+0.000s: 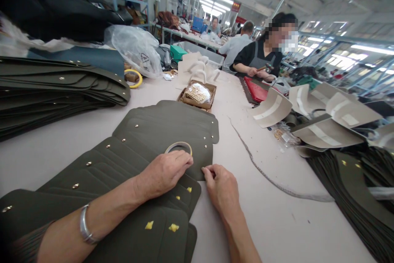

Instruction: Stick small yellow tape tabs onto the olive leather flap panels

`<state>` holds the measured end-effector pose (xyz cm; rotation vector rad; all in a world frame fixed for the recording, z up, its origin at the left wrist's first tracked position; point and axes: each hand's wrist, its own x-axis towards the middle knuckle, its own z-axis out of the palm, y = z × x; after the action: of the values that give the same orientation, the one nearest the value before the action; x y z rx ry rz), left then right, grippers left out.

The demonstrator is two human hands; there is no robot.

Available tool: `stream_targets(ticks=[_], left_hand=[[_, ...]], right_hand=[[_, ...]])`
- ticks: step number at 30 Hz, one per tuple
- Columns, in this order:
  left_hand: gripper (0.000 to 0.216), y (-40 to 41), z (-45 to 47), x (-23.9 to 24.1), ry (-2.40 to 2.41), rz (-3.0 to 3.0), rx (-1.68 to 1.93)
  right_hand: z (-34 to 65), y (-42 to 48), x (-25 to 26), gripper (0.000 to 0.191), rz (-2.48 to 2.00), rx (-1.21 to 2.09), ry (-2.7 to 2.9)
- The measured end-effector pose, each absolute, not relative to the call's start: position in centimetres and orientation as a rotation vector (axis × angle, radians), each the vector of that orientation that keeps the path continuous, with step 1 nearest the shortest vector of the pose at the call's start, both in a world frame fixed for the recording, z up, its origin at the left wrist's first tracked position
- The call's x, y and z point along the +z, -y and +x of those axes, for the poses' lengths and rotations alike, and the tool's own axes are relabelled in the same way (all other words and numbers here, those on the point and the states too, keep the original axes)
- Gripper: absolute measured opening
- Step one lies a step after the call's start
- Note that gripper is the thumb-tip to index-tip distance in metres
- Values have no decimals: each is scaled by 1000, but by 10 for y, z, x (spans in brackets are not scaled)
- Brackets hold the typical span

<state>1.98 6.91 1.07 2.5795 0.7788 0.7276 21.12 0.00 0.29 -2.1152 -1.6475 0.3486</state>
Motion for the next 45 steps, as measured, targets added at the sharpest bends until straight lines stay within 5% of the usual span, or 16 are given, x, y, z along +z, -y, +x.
stream_targets(ticks=[7, 18, 32, 41, 45], left_hand=[[19, -73, 19, 7, -636, 2524, 916], [45, -68, 19, 16, -680, 2579, 781], [12, -62, 23, 19, -765, 2574, 623], [23, -57, 26, 15, -749, 2691, 828], [19, -55, 29, 14, -737, 2697, 840]], right_hand=[[219, 13, 17, 19, -1897, 917, 1803], [203, 4, 18, 20, -1419, 287, 1755], [194, 1, 15, 17, -1406, -87, 1911], [187, -2, 10, 16, -1578, 794, 1176], [202, -13, 2, 27, -1583, 926, 877]])
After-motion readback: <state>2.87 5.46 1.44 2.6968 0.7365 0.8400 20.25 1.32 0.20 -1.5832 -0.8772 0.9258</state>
